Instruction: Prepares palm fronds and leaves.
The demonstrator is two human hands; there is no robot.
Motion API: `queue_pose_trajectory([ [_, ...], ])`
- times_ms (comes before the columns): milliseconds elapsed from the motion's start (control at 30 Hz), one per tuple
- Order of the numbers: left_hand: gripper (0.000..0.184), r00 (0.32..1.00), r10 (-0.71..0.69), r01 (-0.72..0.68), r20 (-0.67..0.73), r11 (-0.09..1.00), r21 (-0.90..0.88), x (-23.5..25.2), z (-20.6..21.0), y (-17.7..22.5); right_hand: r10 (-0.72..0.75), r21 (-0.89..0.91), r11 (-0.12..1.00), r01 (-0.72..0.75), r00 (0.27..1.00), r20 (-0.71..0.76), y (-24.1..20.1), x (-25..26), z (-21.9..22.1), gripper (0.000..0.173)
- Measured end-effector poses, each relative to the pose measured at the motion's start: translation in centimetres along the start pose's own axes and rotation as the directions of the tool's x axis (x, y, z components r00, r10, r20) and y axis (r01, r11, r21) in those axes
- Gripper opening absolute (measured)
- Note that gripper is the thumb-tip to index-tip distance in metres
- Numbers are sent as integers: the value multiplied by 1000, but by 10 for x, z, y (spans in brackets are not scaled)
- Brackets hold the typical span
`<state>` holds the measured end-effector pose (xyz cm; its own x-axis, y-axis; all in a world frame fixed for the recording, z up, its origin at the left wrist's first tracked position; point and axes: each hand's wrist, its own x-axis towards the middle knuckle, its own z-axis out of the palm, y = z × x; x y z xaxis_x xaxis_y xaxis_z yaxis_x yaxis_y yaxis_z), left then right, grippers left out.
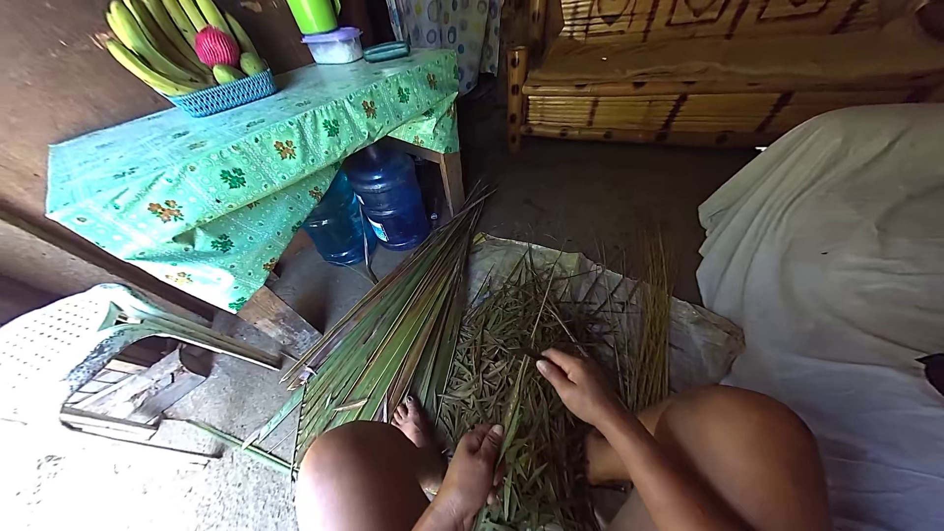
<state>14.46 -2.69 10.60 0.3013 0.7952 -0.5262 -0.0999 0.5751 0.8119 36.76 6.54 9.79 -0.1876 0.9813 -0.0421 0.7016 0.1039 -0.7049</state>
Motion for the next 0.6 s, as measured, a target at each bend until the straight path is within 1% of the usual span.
queue_pose_trajectory([
  [67, 29, 1000, -6, 6, 26, 1000, 3, -1, 0, 2, 56, -19, 998, -56, 997, -49, 2, 3, -2, 39],
  [167, 28, 998, -19, 19, 61, 1000, 0, -6, 0, -2, 181, 13, 983, -182, 966, -185, 14, 13, -12, 38],
  [200, 28, 998, -14, 14, 65, 1000, -2, -6, 0, -2, 201, 33, 980, -198, 954, -222, 17, 15, -17, 38],
  [233, 28, 998, -11, 12, 58, 1000, -4, -5, -1, -2, 201, 67, 979, -191, 952, -230, 18, 15, -20, 36],
  [267, 29, 999, -13, 13, 37, 1000, -9, -4, -1, -2, 170, 109, 983, -150, 963, -209, 20, 13, -18, 35],
  [333, 29, 1000, -28, 28, -9, 1000, -11, 1, -2, 2, 53, 224, 974, -36, 996, -73, 14, 0, -12, 36],
  [400, 28, 999, -30, 29, -32, 999, -12, 7, -1, 5, -69, 300, 953, 35, 992, 103, -4, -19, -1, 39],
  [433, 28, 999, -23, 23, -37, 1000, -5, 9, -1, 6, -126, 311, 948, 70, 979, 162, -10, -27, 7, 39],
  [500, 27, 999, 7, -6, -42, 999, 32, 10, 1, 7, -204, 276, 951, 139, 954, 220, -14, -34, 22, 39],
  [600, 26, 998, 39, -37, -51, 998, 41, 6, 4, 4, -228, 120, 971, 207, 953, 199, -9, -30, 24, 42],
])
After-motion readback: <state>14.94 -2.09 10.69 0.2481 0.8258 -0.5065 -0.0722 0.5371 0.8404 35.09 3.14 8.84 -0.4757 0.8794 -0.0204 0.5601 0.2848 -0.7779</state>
